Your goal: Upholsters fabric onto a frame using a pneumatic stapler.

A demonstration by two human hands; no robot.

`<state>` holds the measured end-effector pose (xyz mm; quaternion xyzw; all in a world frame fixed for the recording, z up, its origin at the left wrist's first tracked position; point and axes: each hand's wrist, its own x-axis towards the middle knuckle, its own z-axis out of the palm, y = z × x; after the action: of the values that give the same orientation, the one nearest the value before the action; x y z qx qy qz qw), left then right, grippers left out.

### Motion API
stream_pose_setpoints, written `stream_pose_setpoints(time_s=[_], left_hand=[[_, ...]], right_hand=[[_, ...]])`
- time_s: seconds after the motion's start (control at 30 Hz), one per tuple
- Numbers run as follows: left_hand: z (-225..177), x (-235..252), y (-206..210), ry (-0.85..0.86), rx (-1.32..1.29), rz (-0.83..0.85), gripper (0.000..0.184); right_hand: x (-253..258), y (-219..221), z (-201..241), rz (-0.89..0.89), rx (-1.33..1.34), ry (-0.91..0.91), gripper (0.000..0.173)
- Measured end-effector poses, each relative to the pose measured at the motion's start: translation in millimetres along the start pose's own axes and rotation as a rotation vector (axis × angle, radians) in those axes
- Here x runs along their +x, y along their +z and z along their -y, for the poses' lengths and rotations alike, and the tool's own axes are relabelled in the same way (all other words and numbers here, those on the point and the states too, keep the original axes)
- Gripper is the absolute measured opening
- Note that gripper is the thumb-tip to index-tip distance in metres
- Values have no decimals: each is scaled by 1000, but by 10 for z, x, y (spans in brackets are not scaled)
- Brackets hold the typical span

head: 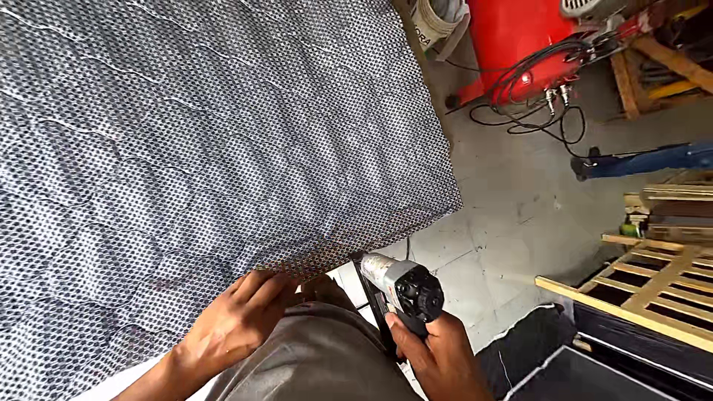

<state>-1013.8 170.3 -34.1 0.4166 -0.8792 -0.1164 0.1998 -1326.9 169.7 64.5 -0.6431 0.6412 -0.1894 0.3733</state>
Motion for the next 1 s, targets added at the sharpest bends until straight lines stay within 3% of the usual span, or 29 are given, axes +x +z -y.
stream_pose_setpoints(time_s=[0.47,0.8,1.0], left_hand=[[56,-113,11,31,-42,-11,27],[342,-1283,-562,-95,10,-13,33],[382,-1379,-528,-61,4,-29,29]], right_hand=[[-264,557,507,20,-55,-86,22],[-445,760,764,23,-27,-7,19],[-547,998,916,9,-53,-6,20]])
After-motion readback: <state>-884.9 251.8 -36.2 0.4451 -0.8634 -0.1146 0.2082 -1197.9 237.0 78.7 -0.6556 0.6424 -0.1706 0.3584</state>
